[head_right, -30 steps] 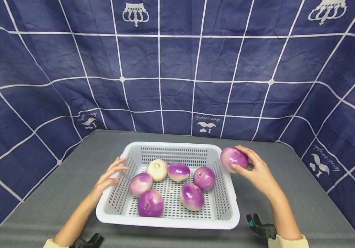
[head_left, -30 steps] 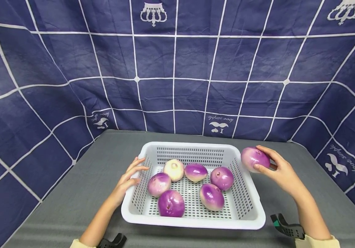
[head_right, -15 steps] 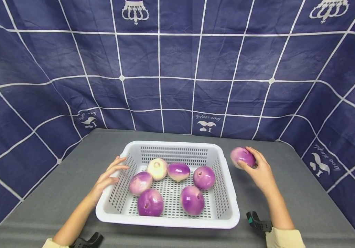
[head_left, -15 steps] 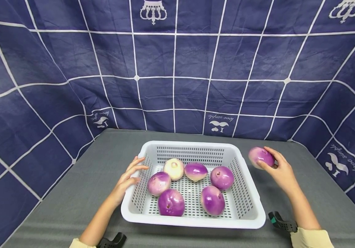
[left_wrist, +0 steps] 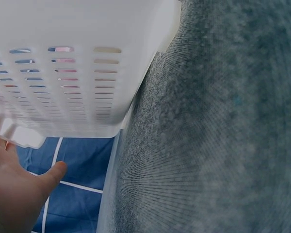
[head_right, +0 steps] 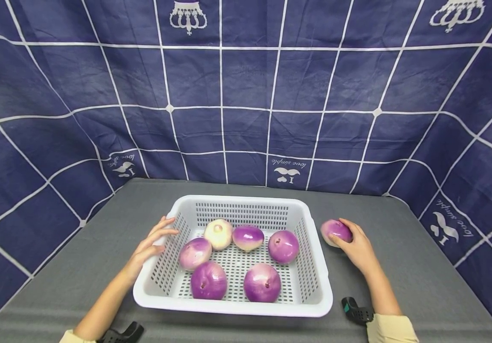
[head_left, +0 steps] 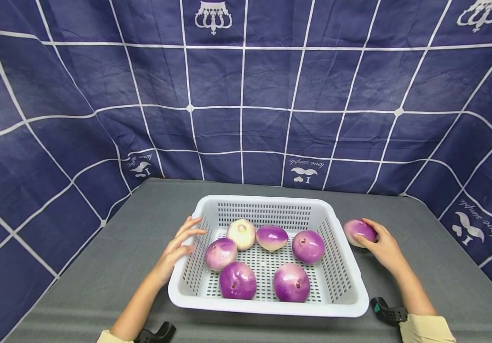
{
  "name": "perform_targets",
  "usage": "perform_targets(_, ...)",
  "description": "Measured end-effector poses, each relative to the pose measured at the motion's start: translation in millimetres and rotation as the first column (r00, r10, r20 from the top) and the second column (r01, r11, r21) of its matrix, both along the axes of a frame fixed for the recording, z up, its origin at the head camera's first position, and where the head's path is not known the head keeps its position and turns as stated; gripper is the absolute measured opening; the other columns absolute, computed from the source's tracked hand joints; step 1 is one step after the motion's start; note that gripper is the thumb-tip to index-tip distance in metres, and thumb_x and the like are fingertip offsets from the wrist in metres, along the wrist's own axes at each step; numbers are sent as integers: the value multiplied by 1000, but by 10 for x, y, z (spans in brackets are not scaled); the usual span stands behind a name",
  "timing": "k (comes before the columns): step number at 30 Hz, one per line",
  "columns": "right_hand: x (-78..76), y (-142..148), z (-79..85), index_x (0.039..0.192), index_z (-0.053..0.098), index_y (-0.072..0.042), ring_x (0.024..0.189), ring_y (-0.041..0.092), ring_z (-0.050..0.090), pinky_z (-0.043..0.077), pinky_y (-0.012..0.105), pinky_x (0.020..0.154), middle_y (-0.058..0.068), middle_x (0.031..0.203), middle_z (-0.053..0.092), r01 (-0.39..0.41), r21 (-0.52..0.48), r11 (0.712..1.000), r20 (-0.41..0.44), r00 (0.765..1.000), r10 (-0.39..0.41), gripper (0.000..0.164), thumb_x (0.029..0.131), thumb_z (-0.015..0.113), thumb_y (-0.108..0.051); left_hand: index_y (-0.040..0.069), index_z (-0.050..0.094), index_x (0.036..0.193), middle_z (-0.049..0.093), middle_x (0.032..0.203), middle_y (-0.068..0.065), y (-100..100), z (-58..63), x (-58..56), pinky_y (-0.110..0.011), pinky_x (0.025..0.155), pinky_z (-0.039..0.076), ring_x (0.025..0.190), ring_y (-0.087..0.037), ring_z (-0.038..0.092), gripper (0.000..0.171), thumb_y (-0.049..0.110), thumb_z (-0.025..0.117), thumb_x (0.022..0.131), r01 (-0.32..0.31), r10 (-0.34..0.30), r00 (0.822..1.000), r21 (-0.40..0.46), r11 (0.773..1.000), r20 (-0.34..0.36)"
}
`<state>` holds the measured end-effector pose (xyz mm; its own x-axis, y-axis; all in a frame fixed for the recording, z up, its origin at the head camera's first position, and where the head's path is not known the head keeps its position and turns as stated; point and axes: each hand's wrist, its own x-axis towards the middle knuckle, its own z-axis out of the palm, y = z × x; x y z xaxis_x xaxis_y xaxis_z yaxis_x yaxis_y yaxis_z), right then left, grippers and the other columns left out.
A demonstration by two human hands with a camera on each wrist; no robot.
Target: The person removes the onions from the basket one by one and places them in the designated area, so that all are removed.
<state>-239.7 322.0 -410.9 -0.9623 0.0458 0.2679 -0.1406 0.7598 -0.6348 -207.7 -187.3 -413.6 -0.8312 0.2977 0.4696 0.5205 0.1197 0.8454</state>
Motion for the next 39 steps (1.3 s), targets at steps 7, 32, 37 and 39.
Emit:
perform_targets(7, 0, 39, -45, 134, 35, 1, 117, 46, 37, 33, 57, 90, 32, 132, 35, -11, -36, 999, 27, 1000, 12, 64, 85, 58, -32, -9, 53, 112, 30, 143, -12, 2, 2, 4, -64, 102, -9, 140, -7, 1, 39, 1, 41, 76, -2, 2, 1000, 4, 1000, 0)
perform_targets(32, 28, 75, 56, 137, 33, -2, 124, 53, 27, 26, 65, 93, 33, 137, 30, -14, -48, 999, 17, 1000, 15, 64, 87, 56, -35, -11, 52, 112, 30, 143, -14, 0, 16, 3, -64, 102, -9, 138, 0, 3, 38, 1, 41, 77, -3, 3, 1000, -6, 1000, 4)
perform_targets(37, 46, 50, 158, 140, 29, -4, 126, 51, 26, 24, 63, 97, 33, 138, 28, -13, -91, 996, -34, 999, 10, 66, 87, 56, -33, -9, 53, 112, 32, 143, -10, -1, 8, 11, -63, 102, -9, 138, -1, 3, 38, 1, 41, 78, -5, 5, 1000, -2, 1000, -7)
perform_targets(39, 55, 39, 198, 141, 27, -5, 127, 50, 26, 23, 62, 99, 32, 139, 27, -14, -104, 995, -50, 999, 9, 66, 87, 56, -32, -9, 53, 112, 32, 143, -10, -1, 3, 18, -63, 102, -9, 138, -1, 3, 38, 1, 41, 77, -4, 4, 1000, 2, 1000, -2)
